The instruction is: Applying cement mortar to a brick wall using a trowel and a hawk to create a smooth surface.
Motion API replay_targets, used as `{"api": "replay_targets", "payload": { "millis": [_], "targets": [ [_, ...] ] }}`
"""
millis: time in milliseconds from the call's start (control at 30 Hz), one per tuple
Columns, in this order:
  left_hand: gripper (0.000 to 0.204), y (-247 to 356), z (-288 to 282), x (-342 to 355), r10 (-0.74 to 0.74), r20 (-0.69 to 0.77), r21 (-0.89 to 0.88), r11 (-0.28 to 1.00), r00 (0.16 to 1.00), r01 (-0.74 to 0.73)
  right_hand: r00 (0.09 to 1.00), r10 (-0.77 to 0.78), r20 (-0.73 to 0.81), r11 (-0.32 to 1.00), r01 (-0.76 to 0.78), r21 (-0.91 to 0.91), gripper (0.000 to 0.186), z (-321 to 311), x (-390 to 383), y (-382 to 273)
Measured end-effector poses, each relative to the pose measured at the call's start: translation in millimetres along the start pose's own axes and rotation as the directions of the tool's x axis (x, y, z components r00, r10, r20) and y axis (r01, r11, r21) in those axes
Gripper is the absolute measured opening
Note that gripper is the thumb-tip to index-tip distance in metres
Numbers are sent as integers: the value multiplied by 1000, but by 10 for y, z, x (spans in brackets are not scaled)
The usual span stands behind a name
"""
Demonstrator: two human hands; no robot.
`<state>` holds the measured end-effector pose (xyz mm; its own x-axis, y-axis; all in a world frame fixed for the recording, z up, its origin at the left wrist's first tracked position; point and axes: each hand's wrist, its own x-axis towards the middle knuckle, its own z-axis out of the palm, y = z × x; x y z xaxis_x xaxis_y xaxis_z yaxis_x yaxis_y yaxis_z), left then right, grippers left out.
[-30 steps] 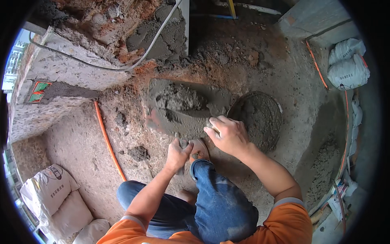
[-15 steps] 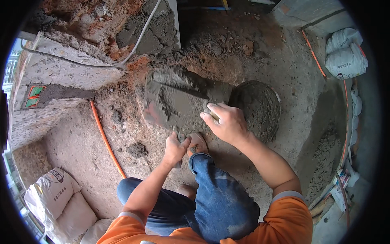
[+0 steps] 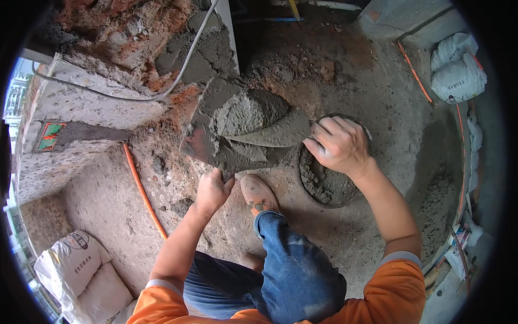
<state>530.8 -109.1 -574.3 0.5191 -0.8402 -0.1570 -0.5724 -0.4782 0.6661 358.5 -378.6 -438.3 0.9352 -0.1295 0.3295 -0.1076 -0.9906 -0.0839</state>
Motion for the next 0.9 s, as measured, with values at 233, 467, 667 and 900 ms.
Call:
{"api": "replay_targets", "payload": {
  "millis": [233,467,667,900],
  "targets": [
    [26,-334,561,-158,-87,66,-77,993,994,92,942,20,-335,1000,-20,4,25,245,236,-48],
    [47,-878,858,27,-535,288,-539,595,794,596,918,-13,-397,999,-6,-46,21,211,377,100],
    [62,-497,-353,660,-398,25,-276,879,917,389,927,8,-375,990,-60,-127,21,136,193,305],
    [41,245,-1418,925,-271,-208,-975,-22,940,-223,940,58,-336,991,-96,-98,24,427,180,381]
  ]
}}
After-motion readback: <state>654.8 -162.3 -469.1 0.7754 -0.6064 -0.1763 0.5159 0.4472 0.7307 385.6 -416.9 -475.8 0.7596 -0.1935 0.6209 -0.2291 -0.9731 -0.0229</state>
